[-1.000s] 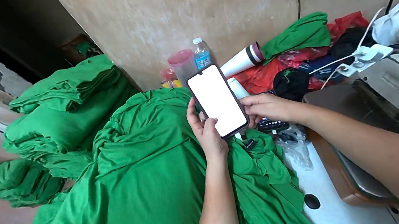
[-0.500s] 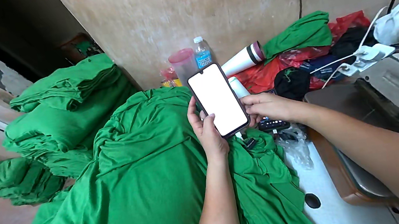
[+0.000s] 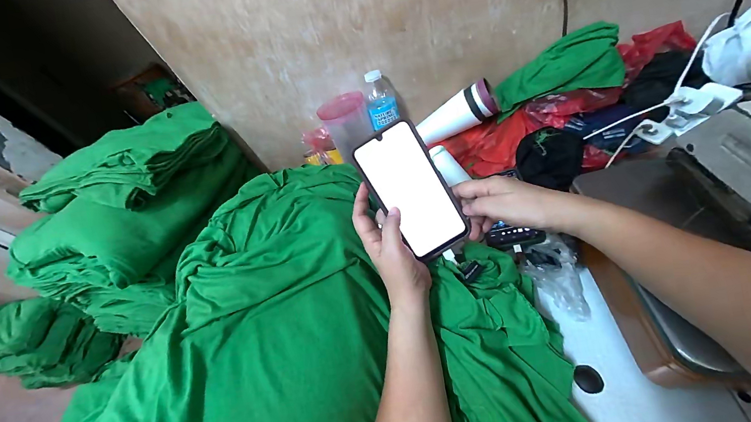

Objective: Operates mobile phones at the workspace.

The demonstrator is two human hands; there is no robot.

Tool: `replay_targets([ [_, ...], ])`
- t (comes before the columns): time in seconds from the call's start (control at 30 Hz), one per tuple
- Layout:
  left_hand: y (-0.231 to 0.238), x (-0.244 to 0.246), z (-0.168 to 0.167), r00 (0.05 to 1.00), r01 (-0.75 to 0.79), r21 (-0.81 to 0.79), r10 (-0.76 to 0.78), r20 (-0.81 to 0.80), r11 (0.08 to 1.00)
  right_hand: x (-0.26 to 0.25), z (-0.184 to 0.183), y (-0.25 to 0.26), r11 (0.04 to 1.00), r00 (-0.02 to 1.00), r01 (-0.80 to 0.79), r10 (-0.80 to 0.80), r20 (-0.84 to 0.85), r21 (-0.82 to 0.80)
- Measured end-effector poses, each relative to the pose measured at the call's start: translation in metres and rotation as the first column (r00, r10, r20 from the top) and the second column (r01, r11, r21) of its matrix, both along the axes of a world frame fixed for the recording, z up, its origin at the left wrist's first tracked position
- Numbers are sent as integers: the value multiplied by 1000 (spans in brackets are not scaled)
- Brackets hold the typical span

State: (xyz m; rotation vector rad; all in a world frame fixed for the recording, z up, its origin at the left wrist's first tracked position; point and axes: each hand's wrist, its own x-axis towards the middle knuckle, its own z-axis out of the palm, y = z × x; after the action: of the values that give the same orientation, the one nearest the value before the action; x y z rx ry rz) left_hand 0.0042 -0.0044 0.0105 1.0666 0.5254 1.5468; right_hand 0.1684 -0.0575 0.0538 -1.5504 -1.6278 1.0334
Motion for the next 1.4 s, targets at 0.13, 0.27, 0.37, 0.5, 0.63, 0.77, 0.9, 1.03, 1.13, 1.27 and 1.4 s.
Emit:
replay_targets([
  [0.13,0,0,0,1000,3,-7,-3,9,1000,-1,2,-1,1000,1000,4,-4,-1,-5],
  [0.27,0,-1,-1,1000,15,6,-15,5,1000,-2,3,-1,1000,1000,11,-11,-2,-14],
  [0.37,1,-1,-2,1000,10,17,-10,0,1000,-1,2,0,1000,1000,4,-4,-4,-6],
  [0.5,0,-1,-1,1000,4,19,-4,-16,1000,-1,1,-1,1000,1000,4,-4,-4,-4],
  [0.63,0,0,-1,1000,-12,5,12,-21,1000,0,0,0,1000,1000,0,0,-13,-4],
  [0.77,0,0,0,1000,-15,-2,15,-18,1000,0,0,0,1000,1000,-4,4,-11,4],
  [0.9,0,0,0,1000,-8,-6,8,-14,1000,-1,1,0,1000,1000,4,-4,-6,1],
  [1.03,0,0,0,1000,-6,-12,6,-8,1000,-2,2,0,1000,1000,7,-7,-5,-4],
  [1.13,-1,0,0,1000,-16,-7,16,-3,1000,-2,2,-1,1000,1000,12,-13,-9,-7],
  [1.27,-1,0,-1,1000,-14,0,14,2,1000,-2,2,-1,1000,1000,1,-1,-4,-4],
  [1.4,-1,0,0,1000,-9,-1,9,9,1000,-1,0,0,1000,1000,1,-1,-19,13],
])
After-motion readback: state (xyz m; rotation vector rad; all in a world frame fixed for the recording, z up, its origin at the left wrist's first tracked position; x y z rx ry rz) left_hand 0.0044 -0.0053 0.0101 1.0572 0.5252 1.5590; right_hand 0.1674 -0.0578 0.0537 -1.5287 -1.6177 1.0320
